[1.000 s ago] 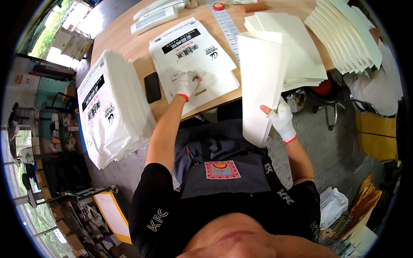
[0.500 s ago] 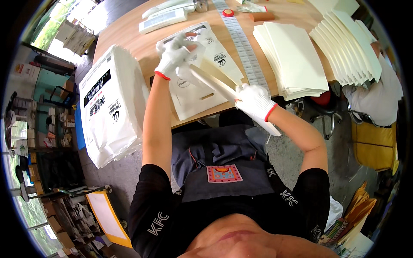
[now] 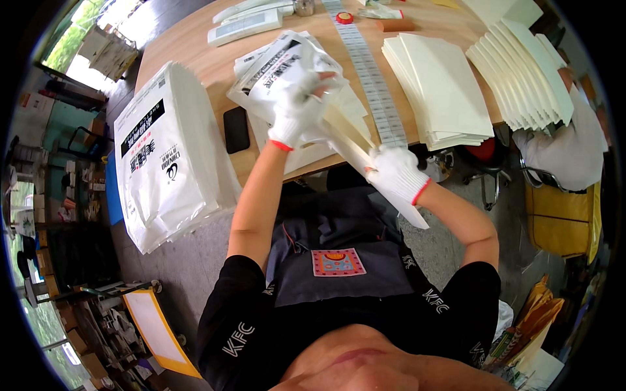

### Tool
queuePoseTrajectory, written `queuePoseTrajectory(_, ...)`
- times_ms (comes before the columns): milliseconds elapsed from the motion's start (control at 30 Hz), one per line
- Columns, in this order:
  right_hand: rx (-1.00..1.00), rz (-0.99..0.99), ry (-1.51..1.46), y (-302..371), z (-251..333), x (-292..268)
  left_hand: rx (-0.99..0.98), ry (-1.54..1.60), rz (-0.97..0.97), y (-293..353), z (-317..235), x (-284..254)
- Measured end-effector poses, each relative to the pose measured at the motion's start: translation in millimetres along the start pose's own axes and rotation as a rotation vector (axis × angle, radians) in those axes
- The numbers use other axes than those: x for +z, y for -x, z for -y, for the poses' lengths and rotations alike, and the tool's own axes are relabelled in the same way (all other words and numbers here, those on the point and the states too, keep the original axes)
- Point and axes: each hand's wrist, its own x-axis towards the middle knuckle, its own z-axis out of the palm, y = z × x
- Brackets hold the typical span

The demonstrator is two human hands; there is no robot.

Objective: The person repeatedly picks up stacks of white paper, places them into white plastic bags, and seals the bags. The person then stacks the sealed bags on the table.

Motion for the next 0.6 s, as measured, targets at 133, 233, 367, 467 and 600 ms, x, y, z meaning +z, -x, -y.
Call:
queuePoseTrajectory(133, -0.109, -0.340, -0.204, -41.0, 13.4, 26.6, 0.037, 0.007, 0.117, 42.0, -40.6, 51.5)
queuePoseTrajectory(233, -0.127, -0.532, -0.337, -74.3, 14.0, 59.0, 0.027, -0.238, 0.128, 55.2, -75.7, 52.9)
queuePoseTrajectory(367, -0.015, -0.231, -0.243, -84.8, 15.6, 53.8, -0.021, -0.170, 0.099, 70.1, -91.2, 49.7)
queuePoseTrajectory(467, -0.020, -0.195, -0.213, -98.3, 21.0, 49.9, -0.006, -0.114, 0.081, 82.7, -79.8, 49.4)
queuePoseTrajectory(600, -0.027, -0.127, -0.182, -111.8, 29.7, 48.2, -0.038, -0.060, 0.152, 95.8, -83.4, 47.4)
